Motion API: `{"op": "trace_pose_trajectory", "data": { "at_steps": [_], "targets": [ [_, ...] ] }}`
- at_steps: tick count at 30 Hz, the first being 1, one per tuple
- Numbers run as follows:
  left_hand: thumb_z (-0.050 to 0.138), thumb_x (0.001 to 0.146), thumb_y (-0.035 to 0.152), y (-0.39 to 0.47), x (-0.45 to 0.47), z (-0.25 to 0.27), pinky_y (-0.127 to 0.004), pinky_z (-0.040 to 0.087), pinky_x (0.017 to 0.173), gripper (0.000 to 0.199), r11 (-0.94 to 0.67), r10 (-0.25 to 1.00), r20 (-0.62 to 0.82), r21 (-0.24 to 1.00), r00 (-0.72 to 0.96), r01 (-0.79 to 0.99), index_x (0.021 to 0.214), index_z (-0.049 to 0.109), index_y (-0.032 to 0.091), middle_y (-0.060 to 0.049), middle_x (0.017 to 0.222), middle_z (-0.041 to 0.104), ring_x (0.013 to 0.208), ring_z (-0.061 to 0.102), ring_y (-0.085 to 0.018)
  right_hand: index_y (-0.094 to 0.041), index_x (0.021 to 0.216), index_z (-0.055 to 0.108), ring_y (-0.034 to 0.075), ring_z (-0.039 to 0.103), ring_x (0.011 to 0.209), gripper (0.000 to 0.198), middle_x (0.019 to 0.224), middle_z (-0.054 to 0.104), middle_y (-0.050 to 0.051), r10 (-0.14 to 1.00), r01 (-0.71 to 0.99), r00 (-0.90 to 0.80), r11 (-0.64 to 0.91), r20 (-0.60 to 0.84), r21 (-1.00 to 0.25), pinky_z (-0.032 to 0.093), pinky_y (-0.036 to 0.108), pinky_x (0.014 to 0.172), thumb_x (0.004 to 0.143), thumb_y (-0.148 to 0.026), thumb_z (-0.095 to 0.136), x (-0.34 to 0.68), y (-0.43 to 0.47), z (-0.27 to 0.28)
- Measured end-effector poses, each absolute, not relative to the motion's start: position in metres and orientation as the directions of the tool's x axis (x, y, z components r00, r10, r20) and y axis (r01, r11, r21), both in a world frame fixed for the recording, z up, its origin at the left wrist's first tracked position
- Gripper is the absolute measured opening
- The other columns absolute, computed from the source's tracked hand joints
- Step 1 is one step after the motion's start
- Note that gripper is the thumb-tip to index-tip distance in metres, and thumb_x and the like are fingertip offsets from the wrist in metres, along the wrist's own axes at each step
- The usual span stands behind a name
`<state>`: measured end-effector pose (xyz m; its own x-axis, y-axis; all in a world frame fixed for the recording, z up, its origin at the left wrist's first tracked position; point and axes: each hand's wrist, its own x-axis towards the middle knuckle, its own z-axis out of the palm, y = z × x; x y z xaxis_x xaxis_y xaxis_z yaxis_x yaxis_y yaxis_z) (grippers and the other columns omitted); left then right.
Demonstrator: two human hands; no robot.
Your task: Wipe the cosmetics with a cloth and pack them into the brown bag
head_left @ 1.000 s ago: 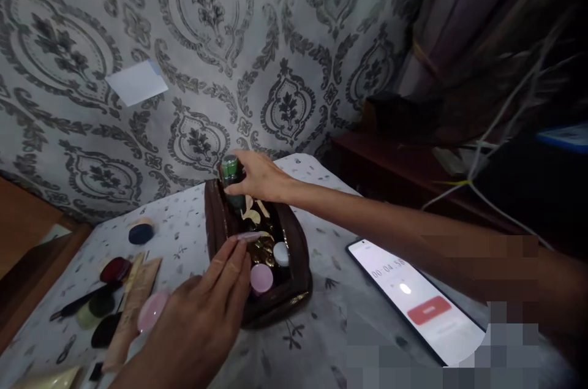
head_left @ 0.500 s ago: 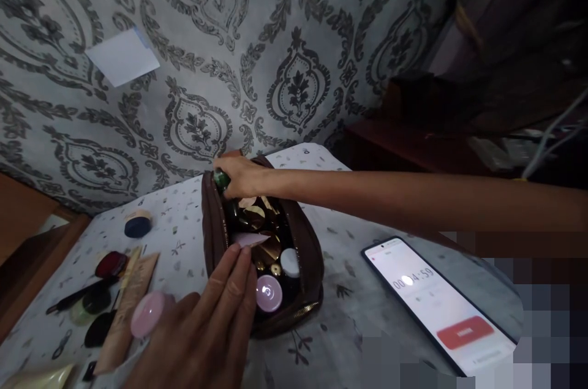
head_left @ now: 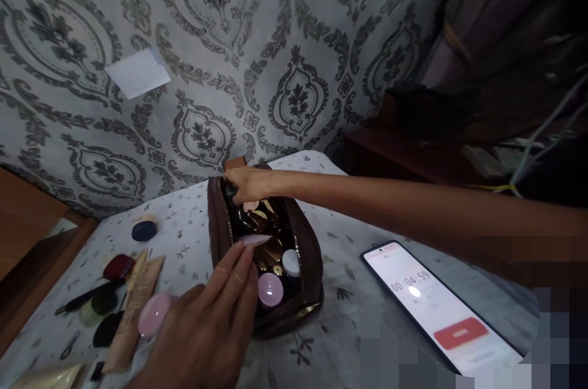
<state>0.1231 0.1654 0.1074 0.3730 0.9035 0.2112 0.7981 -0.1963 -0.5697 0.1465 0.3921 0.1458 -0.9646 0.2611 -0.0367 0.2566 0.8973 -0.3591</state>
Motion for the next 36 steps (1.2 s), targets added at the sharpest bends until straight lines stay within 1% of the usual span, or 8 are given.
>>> {"op": "trace_pose_trajectory", "data": {
  "at_steps": [6,11,13,19,23,26,30,36],
  "targets": [
    [0.038,0.091,0.008,0.177,0.123,0.115,-0.032,0.062,0.082,0.035,-0.162,0.903,0.286,-0.466,0.321,0.870,0.113,0.065,0.010,-0.015,0.140,0.058,0.132,0.054,-0.028,-0.010,0.103,0.070,0.017,0.064,0.089,0.020,0.100,0.073,0.009,0.257,0.212,-0.961,0.921,0.099,-0.328,0.042,0.021,0.068,0.087,-0.018,0.061,0.174,0.384,0.164],
    [0.041,0.096,0.018,0.182,0.119,0.124,-0.037,0.059,0.093,0.025,-0.136,0.923,0.303,-0.319,0.238,0.938,0.099,0.065,0.014,-0.015,0.137,0.060,0.135,0.050,-0.027,-0.010,0.093,0.074,0.011,0.060,0.068,0.020,0.077,0.071,0.002,-0.050,-0.040,-0.999,0.879,-0.009,-0.474,0.039,0.020,0.061,0.086,-0.009,0.055,0.208,0.379,0.170],
    [0.040,0.097,0.020,0.182,0.118,0.127,-0.039,0.057,0.097,0.026,-0.131,0.929,0.299,-0.284,0.218,0.950,0.103,0.065,0.015,-0.015,0.138,0.059,0.136,0.049,-0.027,-0.012,0.095,0.074,0.010,0.059,0.067,0.020,0.076,0.071,0.001,-0.081,-0.084,-0.996,0.876,0.026,-0.476,0.039,0.020,0.062,0.083,-0.007,0.059,0.213,0.377,0.166],
    [0.039,0.098,0.024,0.173,0.112,0.125,-0.040,0.056,0.099,0.028,-0.096,0.929,0.326,-0.249,0.177,0.964,0.112,0.063,0.017,-0.012,0.142,0.056,0.137,0.048,-0.026,-0.013,0.087,0.073,0.013,0.058,0.067,0.014,0.072,0.068,0.003,0.080,0.022,-0.984,0.942,0.159,-0.335,0.035,0.023,0.060,0.082,-0.012,0.060,0.207,0.365,0.146],
    [0.038,0.099,0.028,0.165,0.111,0.120,-0.039,0.062,0.080,0.028,-0.001,0.929,0.356,-0.266,0.099,0.964,0.113,0.061,0.022,-0.011,0.144,0.053,0.124,0.059,-0.027,-0.014,0.087,0.073,0.016,0.062,0.074,0.015,0.078,0.071,0.006,0.217,0.169,-0.966,0.939,0.138,-0.298,0.033,0.024,0.059,0.079,-0.013,0.060,0.203,0.355,0.148],
    [0.037,0.099,0.029,0.163,0.111,0.118,-0.039,0.063,0.071,0.029,0.033,0.933,0.352,-0.275,0.068,0.961,0.114,0.060,0.023,-0.011,0.146,0.051,0.119,0.062,-0.028,-0.014,0.088,0.073,0.018,0.064,0.079,0.016,0.081,0.072,0.006,0.301,0.257,-0.949,0.909,0.090,-0.329,0.035,0.023,0.058,0.075,-0.013,0.063,0.200,0.352,0.153],
    [0.036,0.099,0.030,0.164,0.112,0.119,-0.040,0.062,0.075,0.029,0.011,0.932,0.354,-0.246,0.079,0.969,0.113,0.061,0.023,-0.011,0.143,0.053,0.121,0.060,-0.029,-0.013,0.085,0.074,0.017,0.065,0.081,0.015,0.082,0.072,0.006,0.373,0.332,-0.927,0.862,0.034,-0.382,0.037,0.021,0.056,0.072,-0.014,0.065,0.198,0.352,0.160],
    [0.038,0.099,0.030,0.167,0.110,0.119,-0.042,0.061,0.083,0.029,-0.020,0.928,0.361,-0.187,0.088,0.982,0.114,0.061,0.022,-0.011,0.142,0.054,0.124,0.059,-0.028,-0.009,0.077,0.072,0.014,0.064,0.062,0.014,0.067,0.070,0.006,0.350,0.356,-0.931,0.800,-0.108,-0.483,0.045,0.019,0.055,0.074,-0.008,0.059,0.201,0.350,0.167]
  ]
}}
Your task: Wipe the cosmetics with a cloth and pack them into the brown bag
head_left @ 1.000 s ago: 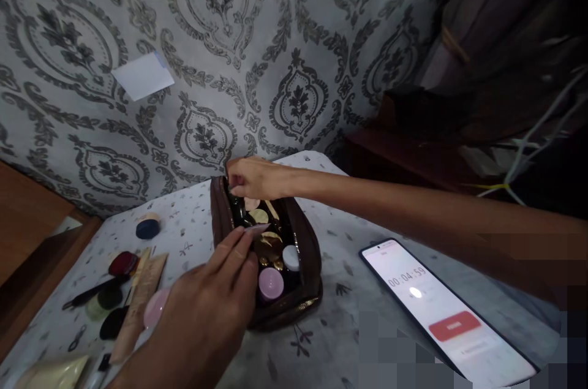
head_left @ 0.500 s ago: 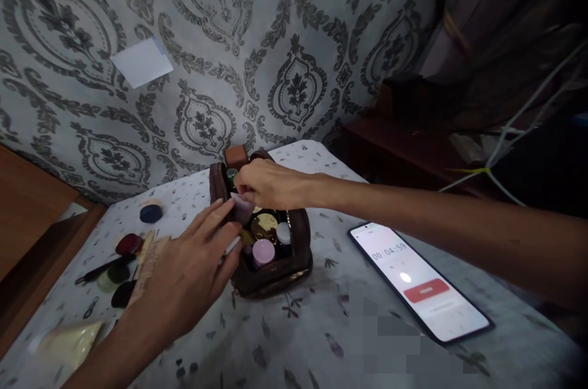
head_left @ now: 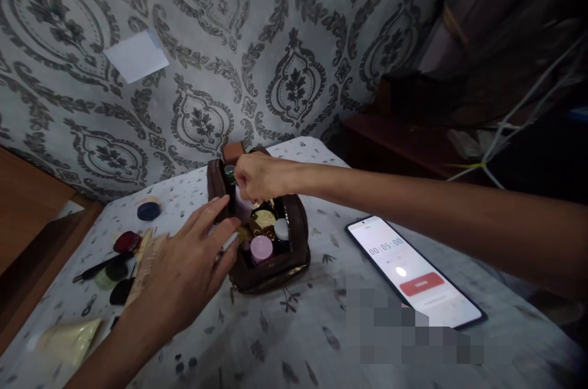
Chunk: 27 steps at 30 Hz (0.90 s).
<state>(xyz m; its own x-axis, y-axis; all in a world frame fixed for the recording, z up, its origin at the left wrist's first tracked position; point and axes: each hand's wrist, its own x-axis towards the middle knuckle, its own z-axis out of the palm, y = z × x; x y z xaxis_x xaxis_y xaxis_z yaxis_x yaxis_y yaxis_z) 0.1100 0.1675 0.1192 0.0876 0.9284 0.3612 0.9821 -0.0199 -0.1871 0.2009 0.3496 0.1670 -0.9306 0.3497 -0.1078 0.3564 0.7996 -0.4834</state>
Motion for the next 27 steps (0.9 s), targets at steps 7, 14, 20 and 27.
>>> {"op": "trace_pose_trajectory", "data": {
  "at_steps": [7,14,20,27],
  "targets": [
    [0.043,0.099,0.030,0.165,0.101,0.121,-0.037,0.052,0.102,0.033,-0.044,0.904,0.428,0.128,-0.015,0.991,0.129,0.055,0.024,-0.007,0.143,0.056,0.127,0.057,-0.023,-0.011,0.076,0.072,0.013,0.064,0.063,0.012,0.062,0.069,0.003,0.365,0.348,-0.929,0.811,-0.058,-0.470,0.043,0.018,0.055,0.075,-0.010,0.060,0.199,0.353,0.159],
    [0.047,0.095,0.043,0.143,0.084,0.123,-0.034,0.055,0.083,0.033,0.182,0.800,0.462,0.423,-0.384,0.888,0.117,0.062,0.023,-0.005,0.111,0.072,0.099,0.069,-0.023,-0.013,0.086,0.073,0.017,0.066,0.078,0.013,0.078,0.071,0.007,0.368,0.340,-0.930,0.872,0.013,-0.352,0.041,0.023,0.061,0.082,-0.017,0.061,0.203,0.355,0.164],
    [0.048,0.091,0.054,0.109,0.056,0.108,-0.034,0.054,0.080,0.039,0.306,0.754,0.359,0.550,-0.551,0.777,0.105,0.066,0.022,-0.006,0.098,0.074,0.091,0.070,-0.024,-0.011,0.109,0.067,0.019,0.066,0.084,0.029,0.084,0.071,0.008,0.363,0.342,-0.932,0.877,0.001,-0.337,0.043,0.023,0.066,0.081,-0.014,0.061,0.201,0.353,0.159],
    [0.051,0.086,0.060,0.068,0.026,0.085,-0.035,0.055,0.078,0.042,0.407,0.703,0.298,0.576,-0.646,0.709,0.098,0.067,0.023,-0.005,0.092,0.076,0.090,0.071,-0.026,-0.010,0.107,0.068,0.016,0.067,0.067,0.028,0.070,0.070,0.004,0.384,0.385,-0.920,0.842,-0.080,-0.378,0.044,0.023,0.062,0.081,-0.010,0.059,0.197,0.347,0.157]
  ]
}}
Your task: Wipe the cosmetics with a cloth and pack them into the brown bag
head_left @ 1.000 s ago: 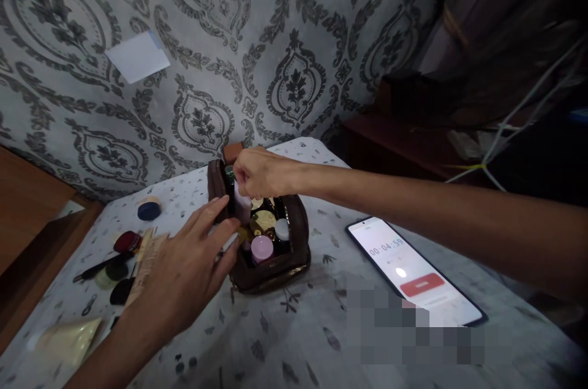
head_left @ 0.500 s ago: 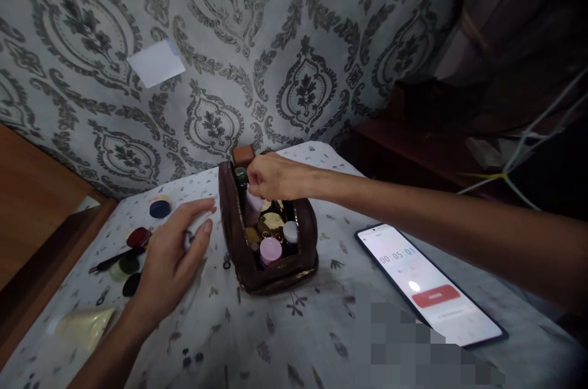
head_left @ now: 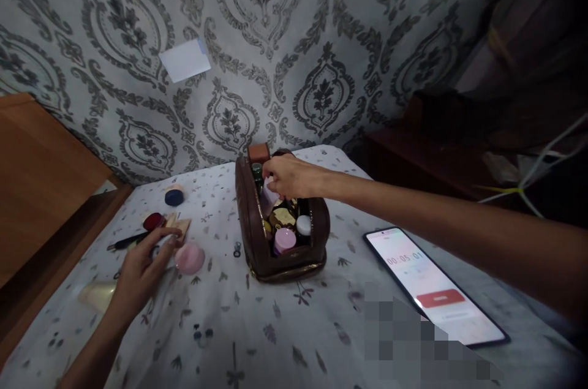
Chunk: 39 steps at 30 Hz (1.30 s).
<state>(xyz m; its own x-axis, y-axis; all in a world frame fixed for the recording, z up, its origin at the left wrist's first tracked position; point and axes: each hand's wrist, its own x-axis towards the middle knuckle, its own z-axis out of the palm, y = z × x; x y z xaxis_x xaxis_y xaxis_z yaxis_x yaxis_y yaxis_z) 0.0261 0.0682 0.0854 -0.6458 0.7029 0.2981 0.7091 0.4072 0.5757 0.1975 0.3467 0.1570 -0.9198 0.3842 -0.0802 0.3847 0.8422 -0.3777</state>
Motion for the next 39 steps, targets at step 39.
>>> {"op": "trace_pose_trajectory", "data": {
  "at_steps": [39],
  "targets": [
    [0.045,0.088,0.027,0.017,-0.117,0.085,-0.030,0.047,0.078,0.033,0.725,0.556,0.279,0.298,-0.783,0.621,0.106,0.068,0.013,-0.009,0.095,0.071,0.091,0.064,-0.024,-0.017,0.088,0.069,0.017,0.063,0.066,0.027,0.074,0.071,0.005,0.132,-0.004,-0.980,0.736,0.149,-0.677,0.045,0.028,0.065,0.092,-0.013,0.043,0.247,0.150,0.047]
  ]
}}
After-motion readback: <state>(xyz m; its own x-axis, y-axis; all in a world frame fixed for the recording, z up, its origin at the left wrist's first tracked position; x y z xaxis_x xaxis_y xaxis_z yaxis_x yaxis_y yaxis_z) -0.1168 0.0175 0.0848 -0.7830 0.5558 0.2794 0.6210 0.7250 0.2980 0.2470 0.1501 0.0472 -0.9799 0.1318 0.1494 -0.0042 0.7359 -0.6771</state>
